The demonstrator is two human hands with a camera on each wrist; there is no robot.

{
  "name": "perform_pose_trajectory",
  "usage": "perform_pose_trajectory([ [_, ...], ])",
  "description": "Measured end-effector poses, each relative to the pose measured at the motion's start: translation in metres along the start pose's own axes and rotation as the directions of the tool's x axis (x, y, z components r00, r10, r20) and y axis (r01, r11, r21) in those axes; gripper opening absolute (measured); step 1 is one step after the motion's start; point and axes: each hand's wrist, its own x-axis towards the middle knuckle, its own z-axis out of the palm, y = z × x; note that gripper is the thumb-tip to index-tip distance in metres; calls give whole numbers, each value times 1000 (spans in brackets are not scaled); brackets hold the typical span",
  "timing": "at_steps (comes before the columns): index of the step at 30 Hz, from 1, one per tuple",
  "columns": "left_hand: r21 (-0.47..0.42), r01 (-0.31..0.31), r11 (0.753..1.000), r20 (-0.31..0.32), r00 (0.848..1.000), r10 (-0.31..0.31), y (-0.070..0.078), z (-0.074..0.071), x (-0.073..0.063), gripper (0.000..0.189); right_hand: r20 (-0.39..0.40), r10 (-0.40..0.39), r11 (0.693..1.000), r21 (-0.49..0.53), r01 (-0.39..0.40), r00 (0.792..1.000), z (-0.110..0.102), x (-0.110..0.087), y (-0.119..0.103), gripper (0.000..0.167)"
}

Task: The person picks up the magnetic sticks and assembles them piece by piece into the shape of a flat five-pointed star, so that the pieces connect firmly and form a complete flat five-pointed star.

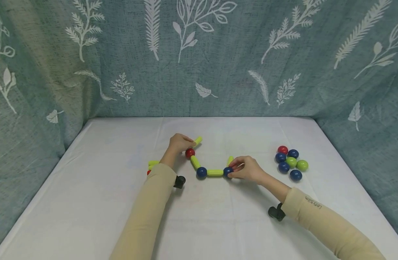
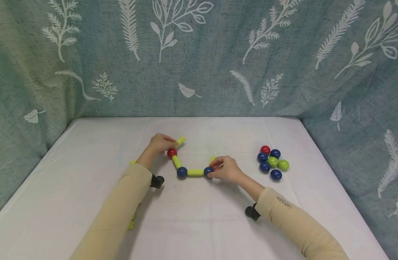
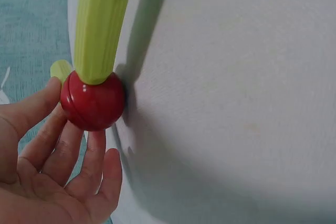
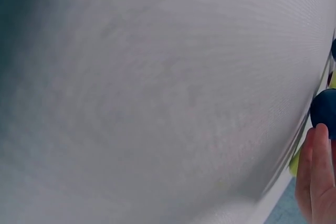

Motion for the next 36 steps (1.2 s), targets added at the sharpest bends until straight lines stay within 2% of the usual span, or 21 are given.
perform_pose_trajectory([
  [5, 53, -8, 999, -7, 1000, 9, 1, 5, -1, 28, 4, -8, 1000, -13, 8, 1000, 0, 0, 0, 29],
  [10, 68, -6, 998, -11, 1000, 7, 0, 8, 0, 27, 8, -16, 1000, -21, 16, 1000, -1, 0, 0, 29],
  [14, 53, -12, 999, 28, 1000, 11, 0, 8, -2, 31, 12, -25, 999, -22, 26, 1000, -1, 1, 0, 28],
  [20, 30, -75, 997, 111, 991, 72, 2, 5, -10, 38, 19, -34, 999, -13, 34, 999, -2, 1, -1, 29],
  [28, 25, -71, 997, 109, 992, 67, 2, 6, -11, 37, 26, -37, 999, -24, 38, 999, -3, 0, -2, 30],
  [32, 5, -87, 996, 114, 990, 86, 0, 5, -13, 38, 21, -51, 998, -33, 51, 998, -13, -3, -1, 31],
  [36, -20, -105, 994, 123, 987, 106, -2, 4, -15, 37, 2, -71, 997, -11, 71, 997, -34, -6, 0, 34],
])
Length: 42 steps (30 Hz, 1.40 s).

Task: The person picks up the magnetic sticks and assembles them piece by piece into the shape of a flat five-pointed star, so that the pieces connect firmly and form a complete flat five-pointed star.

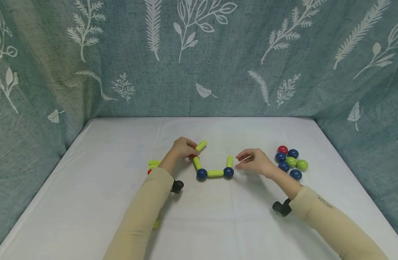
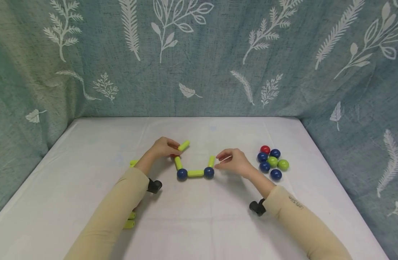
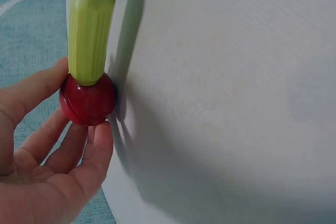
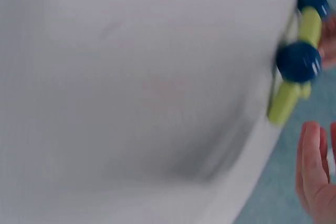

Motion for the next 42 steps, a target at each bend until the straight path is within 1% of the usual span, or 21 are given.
perform_pose_trajectory([
  [5, 2, -18, 1000, -18, 1000, 18, -4, 1, -2, 37, -27, -30, 999, 41, 31, 999, -33, -5, 5, 41],
  [9, 7, -34, 999, -40, 999, 35, -7, 3, -3, 36, -62, -15, 999, 42, 17, 998, -61, -7, 12, 46],
  [14, -6, -53, 999, -60, 997, 53, -7, 6, -5, 34, -100, 28, 999, -30, -31, 995, -91, -7, 28, 50],
  [17, -14, -51, 999, -68, 996, 50, -8, 7, -6, 33, -136, 55, 994, -91, -68, 989, -106, -5, 40, 52],
  [20, -20, -41, 999, -75, 996, 40, -8, 7, -5, 32, -164, 82, 986, -130, -104, 983, -117, -2, 50, 53],
  [24, -34, -29, 999, -71, 997, 27, -10, 7, -2, 31, -185, 139, 974, -153, -168, 973, -127, -1, 60, 55],
  [25, -37, -45, 998, -72, 996, 42, -11, 7, 0, 30, -188, 154, 970, -157, -185, 970, -129, -1, 62, 55],
  [27, -38, -41, 998, -66, 997, 38, -12, 8, 2, 29, -191, 184, 963, -161, -215, 964, -131, -1, 65, 55],
  [31, -31, -45, 999, -71, 997, 43, -11, 9, 2, 29, -175, 243, 948, -166, -272, 954, -134, -2, 71, 56],
  [32, -28, -32, 999, -69, 997, 30, -10, 9, 0, 30, -168, 257, 944, -168, -285, 952, -134, -2, 72, 57],
  [34, -21, -45, 999, -76, 996, 44, -9, 10, -2, 30, -151, 283, 936, -173, -307, 947, -135, -2, 73, 58],
  [37, -15, -59, 998, -76, 995, 57, -9, 9, -4, 31, -126, 301, 928, -188, -321, 945, -135, -1, 73, 59],
  [42, -17, -57, 998, -74, 996, 55, -9, 8, -5, 31, -76, 299, 926, -218, -309, 951, -132, 3, 72, 59],
])
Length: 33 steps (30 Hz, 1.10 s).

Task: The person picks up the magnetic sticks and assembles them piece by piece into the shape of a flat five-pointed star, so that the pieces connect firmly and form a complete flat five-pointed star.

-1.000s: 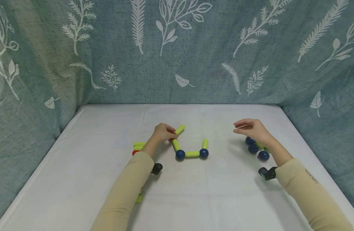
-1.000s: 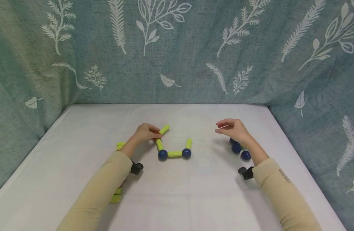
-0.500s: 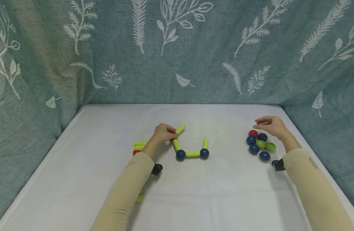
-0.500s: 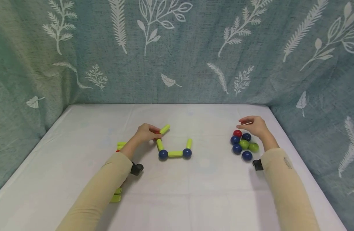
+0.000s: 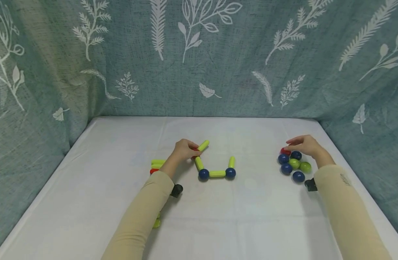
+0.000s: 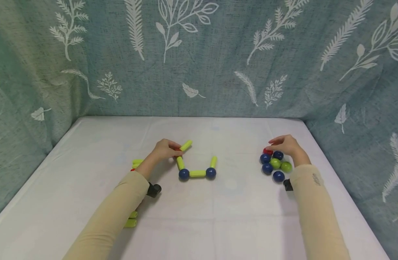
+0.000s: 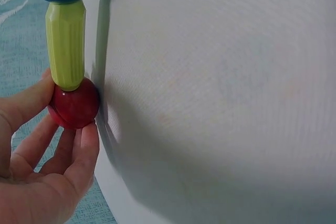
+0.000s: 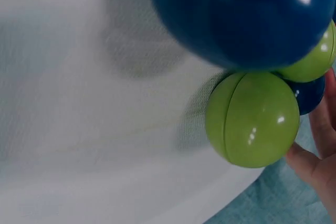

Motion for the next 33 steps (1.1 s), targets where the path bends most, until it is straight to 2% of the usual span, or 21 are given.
perform_pose_trajectory([
  [8, 4, 6, 1000, 2, 1000, -6, 0, 1, 1, 32, 61, -8, 999, -42, 11, 998, 2, 3, 3, 55],
  [21, -6, -3, 1000, 21, 1000, 4, 1, 1, -2, 32, 16, -29, 999, -40, 29, 999, 4, 3, -1, 50],
  [26, -4, -1, 1000, 21, 1000, 1, 1, 1, -1, 32, -26, -55, 998, -34, 54, 998, 5, 5, -15, 49],
  [33, -12, 17, 1000, 20, 1000, -16, 0, -1, 1, 32, -41, -106, 994, -4, 106, 994, 16, 18, -45, 43],
])
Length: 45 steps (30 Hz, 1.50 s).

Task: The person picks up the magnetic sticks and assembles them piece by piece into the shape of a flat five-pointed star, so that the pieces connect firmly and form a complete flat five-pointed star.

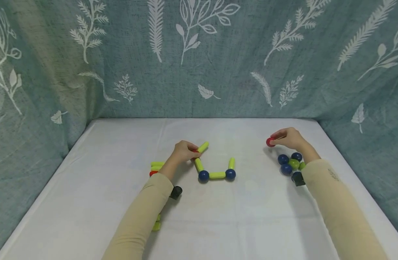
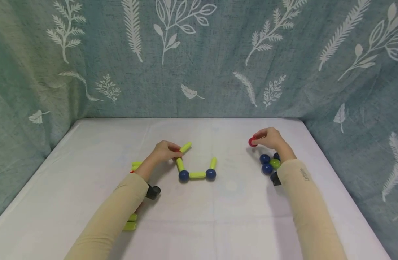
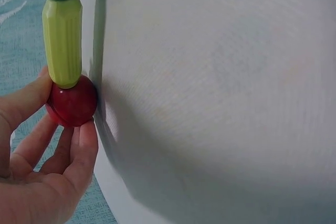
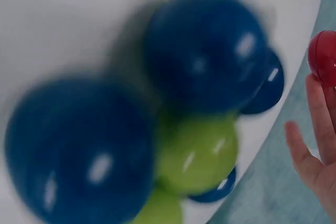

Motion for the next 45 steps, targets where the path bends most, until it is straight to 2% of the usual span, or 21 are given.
perform_pose_trajectory([
  [17, 58, -22, 998, -7, 1000, 22, -5, -1, -3, 31, 39, -53, 977, 208, 43, 998, 76, 34, -66, 38],
  [23, 57, -45, 997, 30, 999, 43, -1, -2, -5, 32, 49, -60, 974, 222, 48, 997, 95, 39, -79, 37],
  [36, 85, -28, 996, 125, 992, 17, 0, -2, -9, 33, 81, -77, 984, 169, 63, 994, 121, 41, -103, 33],
  [45, 105, -44, 993, 128, 991, 30, 1, 0, -8, 35, 133, -107, 983, 162, 85, 985, 123, 40, -111, 33],
])
